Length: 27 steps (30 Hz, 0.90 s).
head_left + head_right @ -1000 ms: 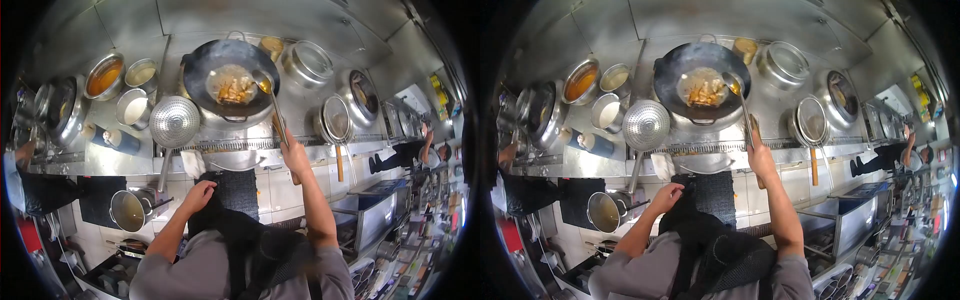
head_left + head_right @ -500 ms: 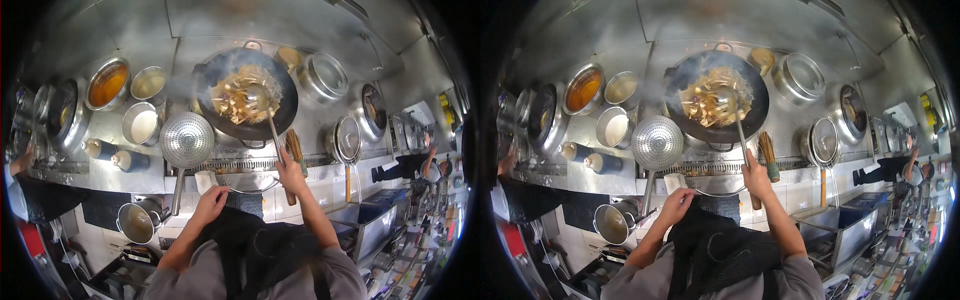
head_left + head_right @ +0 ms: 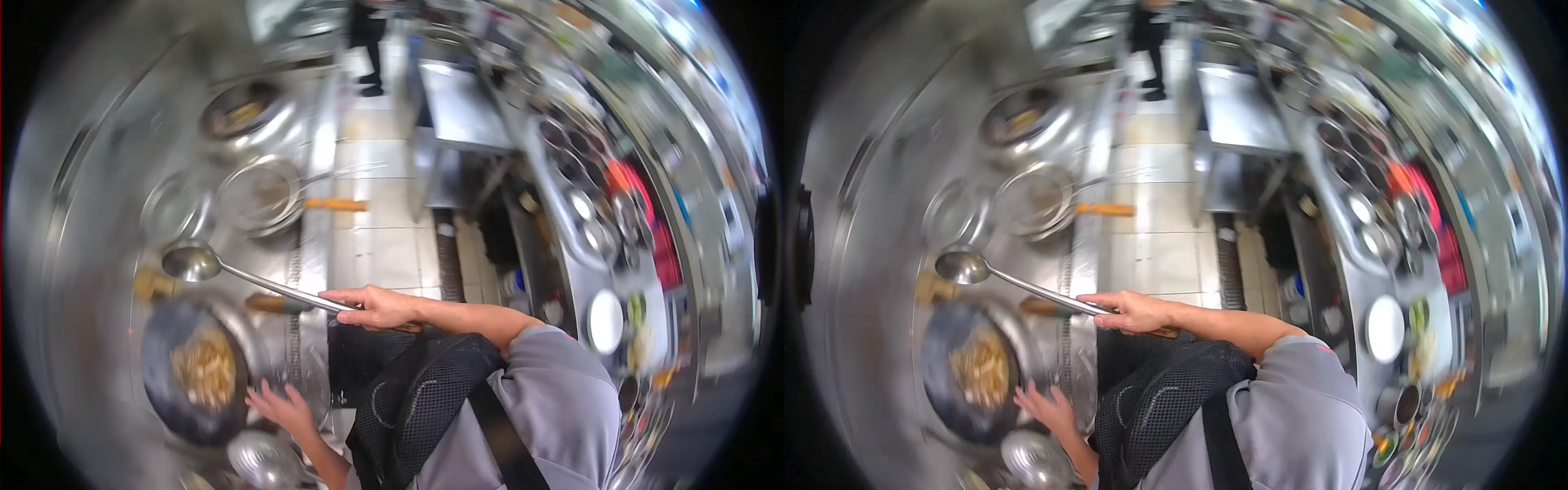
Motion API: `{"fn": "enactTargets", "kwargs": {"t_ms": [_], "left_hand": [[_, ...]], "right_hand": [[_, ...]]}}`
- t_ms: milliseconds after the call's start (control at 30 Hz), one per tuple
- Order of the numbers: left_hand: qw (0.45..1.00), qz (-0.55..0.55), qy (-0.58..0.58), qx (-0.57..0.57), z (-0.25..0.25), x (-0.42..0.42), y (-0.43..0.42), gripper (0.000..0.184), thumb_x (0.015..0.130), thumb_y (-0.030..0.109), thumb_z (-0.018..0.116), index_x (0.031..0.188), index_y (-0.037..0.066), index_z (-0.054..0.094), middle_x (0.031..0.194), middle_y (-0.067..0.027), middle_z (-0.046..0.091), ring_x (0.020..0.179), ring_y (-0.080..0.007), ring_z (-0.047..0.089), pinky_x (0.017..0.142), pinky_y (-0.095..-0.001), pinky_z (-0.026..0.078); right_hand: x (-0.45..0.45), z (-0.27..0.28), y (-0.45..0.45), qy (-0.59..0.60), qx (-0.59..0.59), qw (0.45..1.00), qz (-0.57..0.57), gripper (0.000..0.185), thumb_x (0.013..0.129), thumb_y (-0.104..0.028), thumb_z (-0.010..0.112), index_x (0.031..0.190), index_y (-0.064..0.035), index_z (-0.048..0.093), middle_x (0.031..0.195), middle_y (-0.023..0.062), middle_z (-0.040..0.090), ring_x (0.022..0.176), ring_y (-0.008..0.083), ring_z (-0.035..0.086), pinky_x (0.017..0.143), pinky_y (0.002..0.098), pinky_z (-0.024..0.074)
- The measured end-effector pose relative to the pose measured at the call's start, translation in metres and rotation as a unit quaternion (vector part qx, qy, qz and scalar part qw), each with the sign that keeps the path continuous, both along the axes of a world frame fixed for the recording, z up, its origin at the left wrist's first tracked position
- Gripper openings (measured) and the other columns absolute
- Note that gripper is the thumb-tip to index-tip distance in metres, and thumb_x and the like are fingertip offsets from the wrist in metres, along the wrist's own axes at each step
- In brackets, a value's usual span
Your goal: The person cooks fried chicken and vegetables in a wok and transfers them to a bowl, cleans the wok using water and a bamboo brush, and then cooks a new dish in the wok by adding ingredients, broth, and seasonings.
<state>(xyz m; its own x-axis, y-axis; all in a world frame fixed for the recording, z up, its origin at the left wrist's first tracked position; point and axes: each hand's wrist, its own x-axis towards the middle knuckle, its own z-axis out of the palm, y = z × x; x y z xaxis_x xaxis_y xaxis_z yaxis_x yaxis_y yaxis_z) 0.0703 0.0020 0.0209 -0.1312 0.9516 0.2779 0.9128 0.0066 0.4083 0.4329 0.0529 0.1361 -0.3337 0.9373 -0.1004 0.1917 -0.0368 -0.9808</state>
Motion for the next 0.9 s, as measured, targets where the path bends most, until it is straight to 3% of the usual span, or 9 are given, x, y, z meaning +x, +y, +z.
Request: {"fn": "enactTargets", "kwargs": {"t_ms": [33, 133, 300, 400, 567, 600, 767, 833, 900], "left_hand": [[0.999, -0.046, 0.007, 0.002, 0.006, 0.019, 0.011, 0.06, 0.092, 0.02, 0.069, 0.145, 0.0, 0.051, 0.163, -0.0308, 0.032, 0.153, -0.055, 0.021, 0.123, -0.0639, 0.02], [0.976, -0.199, -0.079, -0.049, 0.025, 0.089, 0.031, 0.042, 0.095, 0.014, 0.066, 0.134, 0.0, 0.058, 0.155, -0.0285, 0.041, 0.15, -0.0489, 0.034, 0.121, -0.053, 0.031], [0.91, -0.392, -0.094, -0.099, 0.049, 0.246, 0.067, 0.034, 0.095, 0.008, 0.066, 0.127, -0.001, 0.062, 0.14, -0.024, 0.057, 0.136, -0.0433, 0.051, 0.116, -0.0486, 0.039], [0.887, -0.415, -0.129, -0.155, 0.039, 0.353, 0.075, 0.031, 0.095, 0.008, 0.066, 0.124, -0.002, 0.064, 0.122, -0.0216, 0.067, 0.116, -0.0394, 0.064, 0.103, -0.0445, 0.049], [0.817, -0.49, -0.11, -0.283, 0.024, 0.513, 0.053, 0.032, 0.096, 0.012, 0.067, 0.126, 0.001, 0.065, 0.122, -0.0197, 0.068, 0.114, -0.0369, 0.066, 0.099, -0.0425, 0.052], [0.785, -0.534, -0.104, -0.296, 0.023, 0.539, 0.048, 0.032, 0.096, 0.013, 0.067, 0.127, 0.003, 0.066, 0.123, -0.0194, 0.068, 0.114, -0.0368, 0.066, 0.099, -0.0423, 0.053], [0.757, -0.561, -0.087, -0.324, 0.019, 0.627, 0.037, 0.032, 0.097, 0.014, 0.067, 0.127, 0.004, 0.066, 0.123, -0.0193, 0.069, 0.115, -0.0366, 0.066, 0.099, -0.042, 0.053], [0.75, -0.568, -0.086, -0.327, 0.016, 0.648, 0.04, 0.032, 0.097, 0.014, 0.067, 0.127, 0.004, 0.067, 0.124, -0.0193, 0.069, 0.115, -0.0363, 0.066, 0.099, -0.042, 0.053], [0.744, -0.581, -0.062, -0.323, 0.017, 0.667, 0.045, 0.032, 0.098, 0.015, 0.067, 0.128, 0.004, 0.066, 0.124, -0.019, 0.069, 0.116, -0.0361, 0.066, 0.1, -0.0422, 0.054]], "right_hand": [[0.026, 0.019, -0.017, 0.106, -0.089, 0.989, -0.043, 0.061, 0.108, -0.025, 0.06, 0.164, -0.0215, 0.038, 0.076, 0.0025, 0.058, 0.057, 0.0098, 0.053, 0.054, 0.0305, 0.0492], [0.123, 0.038, -0.068, 0.255, -0.113, 0.936, -0.212, 0.06, 0.109, -0.023, 0.057, 0.165, -0.0226, 0.034, 0.075, -0.0018, 0.052, 0.052, 0.0056, 0.046, 0.045, 0.0248, 0.0413], [0.283, 0.026, -0.139, 0.38, 0.04, 0.806, -0.452, 0.067, 0.109, -0.018, 0.056, 0.168, -0.0182, 0.023, 0.076, 0.0023, 0.051, 0.046, 0.0063, 0.044, 0.039, 0.0237, 0.0399], [0.378, 0.022, -0.193, 0.376, 0.056, 0.733, -0.564, 0.068, 0.109, -0.019, 0.056, 0.168, -0.0189, 0.022, 0.077, 0.0017, 0.051, 0.047, 0.0061, 0.044, 0.039, 0.023, 0.0393], [0.497, 0.008, -0.271, 0.302, 0.052, 0.663, -0.683, 0.07, 0.109, -0.022, 0.057, 0.168, -0.018, 0.02, 0.078, 0.0016, 0.051, 0.048, 0.0067, 0.045, 0.04, 0.0238, 0.0417], [0.515, 0.003, -0.284, 0.285, 0.049, 0.656, -0.697, 0.07, 0.109, -0.023, 0.057, 0.168, -0.0168, 0.021, 0.078, 0.0018, 0.052, 0.047, 0.0072, 0.047, 0.04, 0.0244, 0.0425], [0.598, -0.004, -0.314, 0.191, 0.018, 0.639, -0.745, 0.07, 0.108, -0.023, 0.059, 0.168, -0.0136, 0.024, 0.074, 0.0017, 0.054, 0.047, 0.0087, 0.05, 0.04, 0.0255, 0.0426], [0.636, 0.003, -0.313, 0.057, -0.011, 0.667, -0.743, 0.067, 0.106, -0.023, 0.058, 0.166, -0.0103, 0.03, 0.071, 0.001, 0.054, 0.047, 0.0096, 0.052, 0.041, 0.0279, 0.0437], [0.676, 0.005, -0.307, 0.017, -0.02, 0.667, -0.744, 0.066, 0.104, -0.022, 0.059, 0.163, -0.005, 0.034, 0.07, 0.0023, 0.057, 0.049, 0.011, 0.056, 0.043, 0.0307, 0.046]]}}
